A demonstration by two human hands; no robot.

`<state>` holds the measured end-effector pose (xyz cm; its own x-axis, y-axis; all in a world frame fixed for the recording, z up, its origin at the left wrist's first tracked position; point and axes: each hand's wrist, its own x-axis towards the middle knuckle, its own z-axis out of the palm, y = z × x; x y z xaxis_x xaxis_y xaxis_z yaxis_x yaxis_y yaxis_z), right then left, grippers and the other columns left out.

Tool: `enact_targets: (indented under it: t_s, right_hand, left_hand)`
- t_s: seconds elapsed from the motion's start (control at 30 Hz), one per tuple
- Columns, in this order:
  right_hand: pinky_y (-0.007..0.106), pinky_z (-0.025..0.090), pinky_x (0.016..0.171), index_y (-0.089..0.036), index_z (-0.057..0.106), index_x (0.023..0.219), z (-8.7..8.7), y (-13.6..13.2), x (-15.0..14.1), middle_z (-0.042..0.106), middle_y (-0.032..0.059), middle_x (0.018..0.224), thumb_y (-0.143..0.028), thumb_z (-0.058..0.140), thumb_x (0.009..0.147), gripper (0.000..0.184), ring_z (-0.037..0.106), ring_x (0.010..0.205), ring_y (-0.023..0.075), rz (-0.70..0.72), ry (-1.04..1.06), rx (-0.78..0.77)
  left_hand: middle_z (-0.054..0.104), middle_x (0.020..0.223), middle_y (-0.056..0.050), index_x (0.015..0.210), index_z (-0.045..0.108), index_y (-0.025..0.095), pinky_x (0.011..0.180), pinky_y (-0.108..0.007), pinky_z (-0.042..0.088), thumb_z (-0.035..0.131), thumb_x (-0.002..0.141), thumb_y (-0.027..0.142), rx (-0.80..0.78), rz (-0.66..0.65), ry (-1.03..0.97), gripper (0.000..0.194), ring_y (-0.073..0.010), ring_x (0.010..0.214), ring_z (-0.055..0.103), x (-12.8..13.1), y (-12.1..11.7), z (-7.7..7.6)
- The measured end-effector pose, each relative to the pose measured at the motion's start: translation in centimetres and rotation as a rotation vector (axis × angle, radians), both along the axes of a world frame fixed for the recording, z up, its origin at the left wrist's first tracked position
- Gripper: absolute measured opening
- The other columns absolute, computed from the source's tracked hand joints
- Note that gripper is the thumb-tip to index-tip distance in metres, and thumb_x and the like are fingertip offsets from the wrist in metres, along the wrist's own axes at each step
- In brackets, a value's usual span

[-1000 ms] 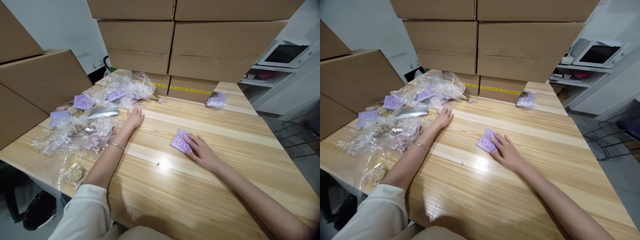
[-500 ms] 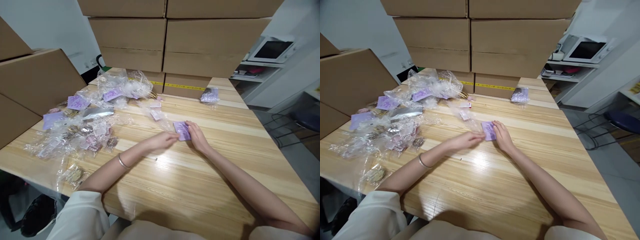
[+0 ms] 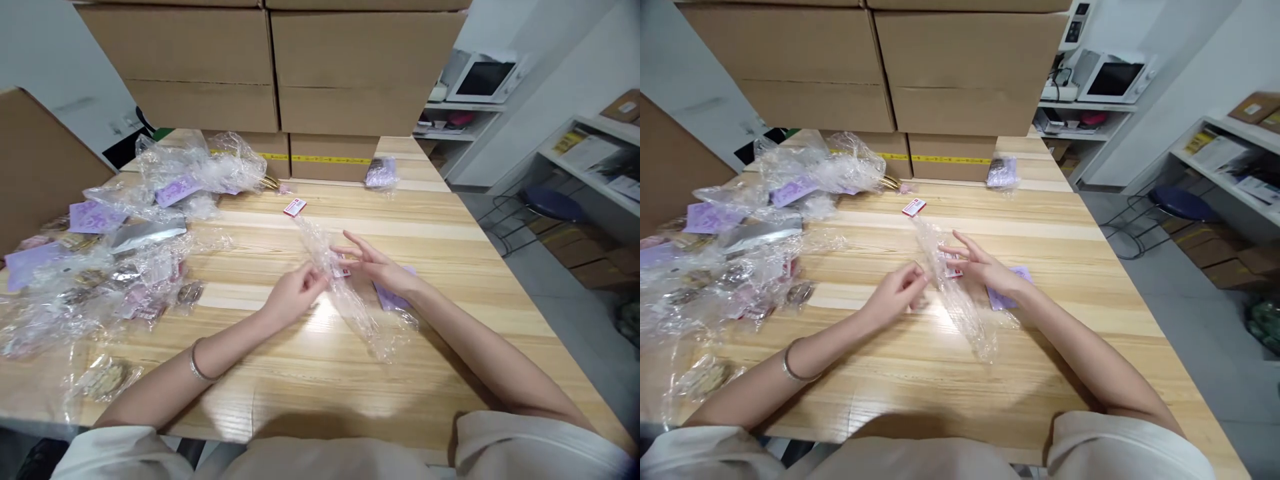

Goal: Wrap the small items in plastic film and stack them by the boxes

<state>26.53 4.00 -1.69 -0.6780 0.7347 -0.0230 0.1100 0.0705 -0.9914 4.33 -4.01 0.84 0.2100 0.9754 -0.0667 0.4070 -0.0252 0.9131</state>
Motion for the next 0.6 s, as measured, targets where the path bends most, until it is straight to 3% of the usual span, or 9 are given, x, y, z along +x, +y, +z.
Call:
enact_targets:
  t_s: [0.1, 0.2, 0.27, 0.37, 0.43, 0.5, 0.6]
  right_hand:
    - [0.045, 0.042, 0.111, -0.033, 0.005, 0.159, 1.0, -1.9, -2.1, 0.047, 0.0054, 0.152, -0.027, 0.041, 0.097, 0.073, 0.049, 0.136, 0.0192, 0.196, -0.019, 0.113]
    - [0.043, 0.039, 0.113, -0.031, 0.017, 0.158, 1.3, -3.2, -3.6, 0.054, 0.0041, 0.146, -0.019, 0.040, 0.095, 0.068, 0.046, 0.138, 0.0176, 0.333, -0.099, 0.317]
    - [0.043, 0.045, 0.106, -0.030, 0.034, 0.151, 0.8, -3.6, -4.0, 0.062, 0.0054, 0.134, -0.018, 0.039, 0.095, 0.058, 0.057, 0.126, 0.0202, 0.235, -0.201, 0.443]
    - [0.050, 0.047, 0.096, -0.023, 0.054, 0.135, -0.5, -3.2, -4.1, 0.065, 0.0135, 0.122, -0.029, 0.047, 0.094, 0.042, 0.062, 0.112, 0.0307, -0.180, -0.518, 0.673]
    - [0.054, 0.044, 0.095, -0.013, 0.056, 0.132, -1.3, -2.6, -4.2, 0.062, 0.0213, 0.120, -0.041, 0.058, 0.090, 0.050, 0.057, 0.112, 0.0389, -0.344, -0.772, 0.789]
    - [0.053, 0.043, 0.094, -0.007, 0.057, 0.129, -1.7, -1.9, -4.2, 0.062, 0.0243, 0.115, -0.048, 0.060, 0.087, 0.059, 0.055, 0.109, 0.0409, -0.348, -0.936, 0.834]
    - [0.045, 0.043, 0.090, -0.010, 0.064, 0.119, -1.4, -0.6, -3.8, 0.063, 0.0197, 0.105, -0.042, 0.055, 0.089, 0.045, 0.057, 0.100, 0.0350, -0.313, -1.010, 0.815]
  left_hand:
    - [0.047, 0.048, 0.009, 0.075, 0.041, 0.023, 0.039, -0.020, 0.034, 0.054, 0.089, 0.061, -0.151, 0.150, -0.086, 0.042, -0.0086, 0.036, 0.045, -0.6, 1.2, -0.2]
    - [0.045, 0.042, 0.009, 0.074, 0.043, 0.023, 0.031, -0.019, 0.026, 0.052, 0.088, 0.063, -0.290, 0.183, -0.086, 0.043, -0.0095, 0.030, 0.042, -2.0, 1.6, -1.0]
    - [0.046, 0.040, 0.007, 0.071, 0.046, 0.022, 0.029, -0.020, 0.028, 0.050, 0.089, 0.057, -0.347, 0.192, -0.084, 0.040, -0.0104, 0.029, 0.044, -3.4, 1.2, -1.7]
    - [0.052, 0.044, 0.005, 0.069, 0.049, 0.020, 0.031, -0.020, 0.033, 0.051, 0.087, 0.050, -0.395, 0.241, -0.059, 0.034, -0.0115, 0.031, 0.049, -5.8, -0.3, -2.5]
    - [0.055, 0.047, 0.004, 0.069, 0.051, 0.020, 0.033, -0.020, 0.034, 0.051, 0.086, 0.049, -0.400, 0.263, -0.004, 0.035, -0.0121, 0.034, 0.053, -7.1, -1.4, -2.8]
    - [0.056, 0.048, 0.003, 0.068, 0.052, 0.019, 0.036, -0.021, 0.034, 0.049, 0.087, 0.049, -0.392, 0.258, 0.060, 0.036, -0.0126, 0.037, 0.054, -8.0, -2.4, -2.8]
    - [0.055, 0.045, 0.003, 0.064, 0.052, 0.021, 0.044, -0.023, 0.038, 0.045, 0.088, 0.045, -0.315, 0.209, 0.209, 0.036, -0.0144, 0.042, 0.055, -8.9, -3.6, -2.2]
